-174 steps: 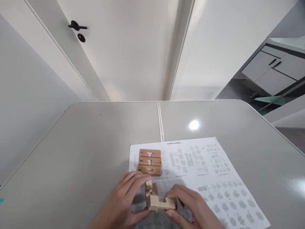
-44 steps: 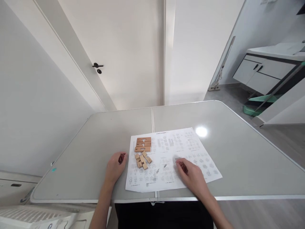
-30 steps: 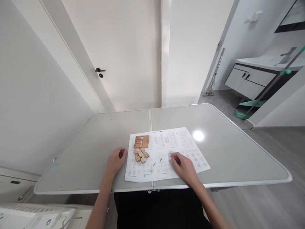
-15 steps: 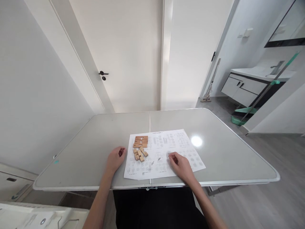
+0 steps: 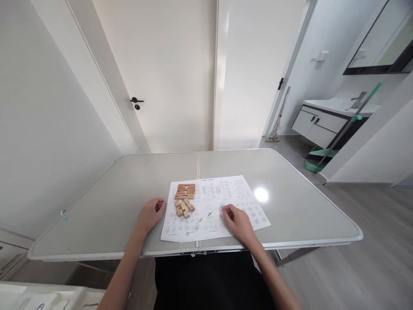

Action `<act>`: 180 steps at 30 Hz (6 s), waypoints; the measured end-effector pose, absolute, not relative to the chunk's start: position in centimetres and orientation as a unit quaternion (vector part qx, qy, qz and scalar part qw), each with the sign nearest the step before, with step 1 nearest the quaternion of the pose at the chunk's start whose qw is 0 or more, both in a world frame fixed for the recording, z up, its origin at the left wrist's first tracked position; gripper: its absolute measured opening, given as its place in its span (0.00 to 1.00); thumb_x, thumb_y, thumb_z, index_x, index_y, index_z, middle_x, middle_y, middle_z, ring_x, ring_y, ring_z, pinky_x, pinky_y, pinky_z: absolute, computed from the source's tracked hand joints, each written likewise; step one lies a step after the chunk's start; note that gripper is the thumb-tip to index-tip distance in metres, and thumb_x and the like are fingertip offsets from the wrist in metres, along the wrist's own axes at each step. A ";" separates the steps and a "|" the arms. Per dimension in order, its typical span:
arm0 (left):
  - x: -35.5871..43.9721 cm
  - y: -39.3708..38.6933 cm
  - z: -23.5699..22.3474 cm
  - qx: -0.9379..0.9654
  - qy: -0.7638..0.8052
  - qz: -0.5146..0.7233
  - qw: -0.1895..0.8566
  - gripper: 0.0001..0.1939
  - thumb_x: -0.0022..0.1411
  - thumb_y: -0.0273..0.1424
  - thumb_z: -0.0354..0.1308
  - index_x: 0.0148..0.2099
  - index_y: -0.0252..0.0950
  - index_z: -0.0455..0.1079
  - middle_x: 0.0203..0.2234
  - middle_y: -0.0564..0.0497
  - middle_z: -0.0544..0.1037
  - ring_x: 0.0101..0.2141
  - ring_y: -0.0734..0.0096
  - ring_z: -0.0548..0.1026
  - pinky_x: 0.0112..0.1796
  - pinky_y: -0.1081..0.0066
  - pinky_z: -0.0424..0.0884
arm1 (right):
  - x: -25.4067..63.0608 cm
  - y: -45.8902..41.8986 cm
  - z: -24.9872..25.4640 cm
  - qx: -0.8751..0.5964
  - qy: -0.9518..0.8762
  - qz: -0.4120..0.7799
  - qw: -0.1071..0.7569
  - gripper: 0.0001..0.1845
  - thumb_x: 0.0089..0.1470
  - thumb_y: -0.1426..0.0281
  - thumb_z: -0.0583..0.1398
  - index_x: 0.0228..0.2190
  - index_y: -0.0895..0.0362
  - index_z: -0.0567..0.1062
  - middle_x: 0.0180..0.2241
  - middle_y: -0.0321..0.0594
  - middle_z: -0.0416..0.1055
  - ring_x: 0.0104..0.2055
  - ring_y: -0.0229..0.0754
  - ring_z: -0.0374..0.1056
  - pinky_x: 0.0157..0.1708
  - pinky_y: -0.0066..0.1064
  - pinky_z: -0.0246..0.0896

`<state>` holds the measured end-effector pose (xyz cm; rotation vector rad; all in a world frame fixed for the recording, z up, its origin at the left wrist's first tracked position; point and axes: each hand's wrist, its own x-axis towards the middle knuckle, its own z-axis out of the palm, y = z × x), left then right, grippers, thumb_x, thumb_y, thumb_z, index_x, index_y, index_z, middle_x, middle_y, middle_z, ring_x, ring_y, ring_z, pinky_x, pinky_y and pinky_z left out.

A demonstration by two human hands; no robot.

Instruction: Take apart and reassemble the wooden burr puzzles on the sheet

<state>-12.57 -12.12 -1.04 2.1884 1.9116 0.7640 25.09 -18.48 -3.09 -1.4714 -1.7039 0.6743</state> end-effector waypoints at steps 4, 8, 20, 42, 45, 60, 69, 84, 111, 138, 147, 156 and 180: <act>-12.5 -12.2 -0.9 0.742 0.622 0.243 0.063 0.17 0.68 0.44 0.49 0.39 0.39 0.73 0.27 0.50 0.76 0.31 0.63 0.73 0.35 0.66 0.67 | 25.1 -18.5 -2.8 -0.574 -0.669 0.269 0.387 0.12 0.63 0.61 0.55 0.38 0.53 0.76 0.32 0.39 0.79 0.32 0.45 0.74 0.34 0.34 0.65; -12.5 -12.4 -0.9 0.753 0.610 0.244 0.041 0.15 0.67 0.42 0.50 0.39 0.40 0.72 0.25 0.51 0.74 0.30 0.63 0.72 0.36 0.67 0.66 | 25.0 -18.5 -2.9 -0.574 -0.674 0.268 0.380 0.14 0.63 0.59 0.53 0.38 0.53 0.75 0.32 0.40 0.79 0.32 0.47 0.73 0.35 0.36 0.66; -12.4 -13.2 -0.9 0.751 0.617 0.230 0.050 0.13 0.69 0.40 0.49 0.41 0.39 0.72 0.27 0.51 0.74 0.33 0.62 0.74 0.36 0.66 0.66 | 24.9 -18.9 -3.0 -0.568 -0.680 0.257 0.385 0.14 0.64 0.59 0.54 0.38 0.53 0.75 0.33 0.40 0.78 0.32 0.46 0.73 0.34 0.35 0.64; -12.2 -13.3 -1.0 0.759 0.610 0.223 0.050 0.14 0.68 0.40 0.49 0.42 0.40 0.73 0.27 0.51 0.74 0.33 0.62 0.74 0.36 0.65 0.66 | 25.1 -19.4 -2.8 -0.568 -0.695 0.237 0.372 0.13 0.64 0.61 0.54 0.36 0.53 0.76 0.32 0.39 0.78 0.32 0.45 0.72 0.33 0.34 0.64; -12.3 -13.3 -1.3 0.760 0.605 0.233 0.048 0.14 0.68 0.40 0.50 0.42 0.40 0.73 0.26 0.51 0.74 0.33 0.62 0.73 0.36 0.65 0.66 | 25.1 -19.5 -2.7 -0.569 -0.693 0.239 0.374 0.13 0.64 0.61 0.54 0.36 0.52 0.76 0.33 0.39 0.78 0.33 0.45 0.72 0.34 0.34 0.64; -12.4 -13.4 -1.1 0.760 0.604 0.232 0.055 0.14 0.69 0.40 0.49 0.42 0.40 0.73 0.27 0.51 0.74 0.32 0.62 0.74 0.36 0.66 0.66 | 25.2 -19.4 -2.9 -0.564 -0.698 0.233 0.375 0.12 0.64 0.62 0.55 0.36 0.52 0.76 0.31 0.38 0.77 0.31 0.45 0.71 0.34 0.34 0.63; -12.5 -13.2 -1.2 0.751 0.616 0.232 0.057 0.14 0.68 0.41 0.51 0.42 0.39 0.74 0.27 0.51 0.75 0.32 0.62 0.74 0.36 0.66 0.67 | 25.1 -19.5 -2.6 -0.564 -0.697 0.240 0.373 0.12 0.64 0.62 0.55 0.36 0.52 0.76 0.31 0.38 0.77 0.31 0.44 0.71 0.34 0.34 0.63; -12.0 -13.9 -1.1 0.768 0.595 0.230 0.063 0.14 0.69 0.39 0.50 0.43 0.39 0.73 0.26 0.51 0.73 0.33 0.62 0.73 0.38 0.65 0.67 | 25.2 -19.6 -3.0 -0.565 -0.693 0.250 0.370 0.12 0.64 0.61 0.56 0.36 0.52 0.75 0.31 0.37 0.77 0.31 0.44 0.71 0.34 0.34 0.62; -12.0 -14.1 -1.2 0.769 0.590 0.239 0.058 0.11 0.68 0.38 0.51 0.42 0.40 0.73 0.25 0.52 0.72 0.33 0.62 0.73 0.38 0.65 0.66 | 25.2 -19.6 -3.3 -0.565 -0.695 0.249 0.368 0.13 0.64 0.59 0.56 0.37 0.52 0.76 0.32 0.38 0.78 0.32 0.44 0.71 0.35 0.35 0.64; -11.9 -14.3 -0.7 0.767 0.595 0.231 0.065 0.14 0.69 0.40 0.49 0.43 0.39 0.72 0.26 0.51 0.72 0.34 0.61 0.74 0.39 0.64 0.68 | 25.0 -19.8 -3.0 -0.563 -0.692 0.250 0.376 0.14 0.65 0.58 0.55 0.37 0.52 0.76 0.33 0.40 0.78 0.32 0.46 0.72 0.34 0.35 0.64; -11.8 -14.5 -0.4 0.763 0.599 0.232 0.067 0.13 0.68 0.40 0.50 0.42 0.40 0.73 0.26 0.51 0.73 0.34 0.60 0.73 0.37 0.64 0.67 | 24.8 -19.8 -3.0 -0.561 -0.692 0.254 0.375 0.15 0.65 0.57 0.55 0.37 0.52 0.76 0.33 0.41 0.78 0.32 0.46 0.72 0.34 0.36 0.64; -11.7 -13.9 -0.9 0.764 0.599 0.237 0.039 0.10 0.68 0.37 0.50 0.42 0.40 0.70 0.26 0.51 0.73 0.34 0.61 0.74 0.40 0.63 0.68 | 24.8 -19.9 -2.9 -0.561 -0.692 0.254 0.377 0.15 0.65 0.56 0.55 0.37 0.52 0.75 0.34 0.41 0.78 0.32 0.46 0.72 0.35 0.36 0.66; -9.2 -2.9 -2.4 0.817 0.489 0.284 0.111 0.22 0.74 0.43 0.43 0.58 0.38 0.70 0.54 0.41 0.78 0.56 0.56 0.75 0.59 0.55 0.67 | 23.9 -17.9 -2.0 -0.558 -0.733 0.212 0.326 0.11 0.65 0.63 0.53 0.37 0.51 0.74 0.33 0.40 0.78 0.31 0.46 0.73 0.33 0.36 0.64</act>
